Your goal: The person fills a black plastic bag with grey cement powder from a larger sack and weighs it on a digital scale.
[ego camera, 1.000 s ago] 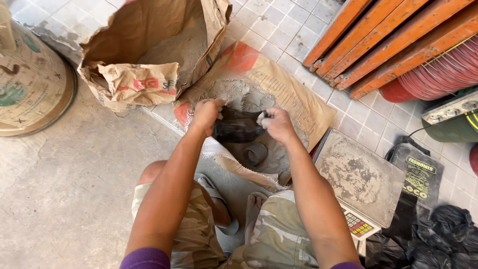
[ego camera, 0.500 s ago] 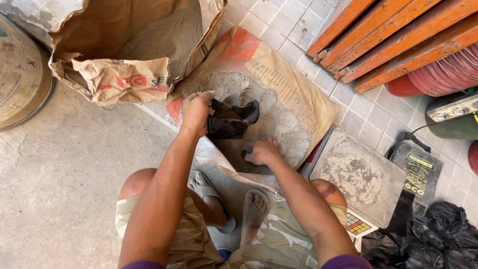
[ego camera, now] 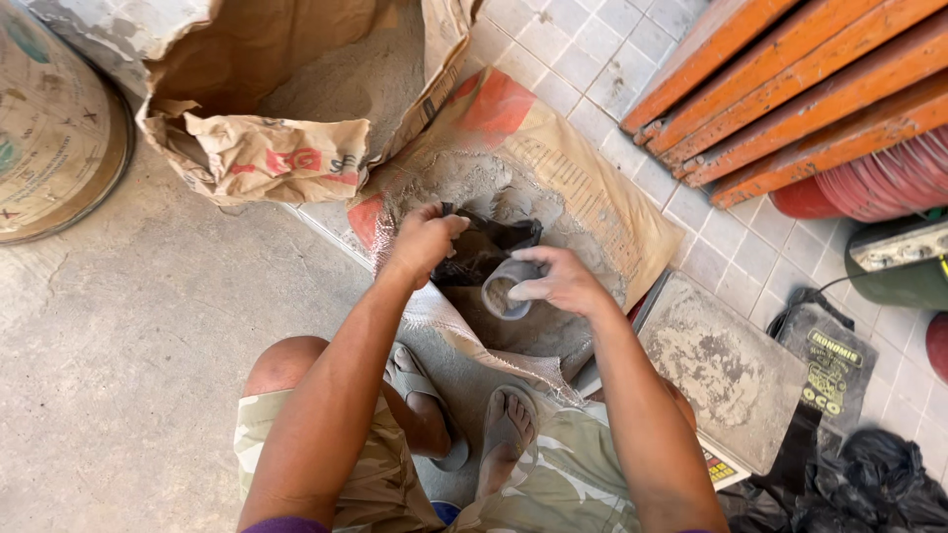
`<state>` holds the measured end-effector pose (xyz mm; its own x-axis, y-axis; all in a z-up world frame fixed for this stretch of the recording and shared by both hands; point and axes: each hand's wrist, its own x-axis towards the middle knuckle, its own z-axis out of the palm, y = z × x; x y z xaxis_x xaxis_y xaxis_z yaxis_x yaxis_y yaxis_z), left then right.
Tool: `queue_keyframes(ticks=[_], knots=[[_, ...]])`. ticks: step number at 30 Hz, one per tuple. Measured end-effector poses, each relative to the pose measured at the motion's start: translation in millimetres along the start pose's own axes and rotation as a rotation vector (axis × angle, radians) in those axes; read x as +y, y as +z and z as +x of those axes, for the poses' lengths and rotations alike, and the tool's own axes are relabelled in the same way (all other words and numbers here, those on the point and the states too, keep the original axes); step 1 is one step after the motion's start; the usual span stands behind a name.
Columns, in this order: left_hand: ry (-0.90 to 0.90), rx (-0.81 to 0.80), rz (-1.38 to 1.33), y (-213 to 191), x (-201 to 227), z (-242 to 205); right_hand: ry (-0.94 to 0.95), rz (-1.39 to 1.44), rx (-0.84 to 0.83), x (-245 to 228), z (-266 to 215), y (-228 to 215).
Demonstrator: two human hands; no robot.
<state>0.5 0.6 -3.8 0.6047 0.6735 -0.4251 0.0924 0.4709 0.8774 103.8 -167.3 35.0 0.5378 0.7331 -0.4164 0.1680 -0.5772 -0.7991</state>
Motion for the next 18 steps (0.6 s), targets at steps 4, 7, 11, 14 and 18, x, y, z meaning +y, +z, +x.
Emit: queue_keyframes(ticks=[4, 7, 11, 14, 18], knots=[[-0.022, 0.023, 0.045, -2.7, -2.8, 2.4, -0.058, 0.059, 0.094, -41.4, -16.6, -3.7], [-0.073, 0.032, 0.035, -4.1, 8.5, -5.7, -0.276, 0.057, 0.357, -38.7, 1.2, 19.2], [-0.125, -0.023, -0.091, -12.8, 13.1, -9.7, -0.718, -0.449, 0.573, -24.7, 22.2, 58.6], [-0.157, 0.028, -0.196, -14.2, 18.2, -9.4, -1.006, -0.671, 0.659, -14.5, 37.0, 72.4], [-0.174, 0.068, -0.248, -11.4, 15.0, -3.4, -1.322, -0.862, 0.874, -13.3, 43.2, 76.0]])
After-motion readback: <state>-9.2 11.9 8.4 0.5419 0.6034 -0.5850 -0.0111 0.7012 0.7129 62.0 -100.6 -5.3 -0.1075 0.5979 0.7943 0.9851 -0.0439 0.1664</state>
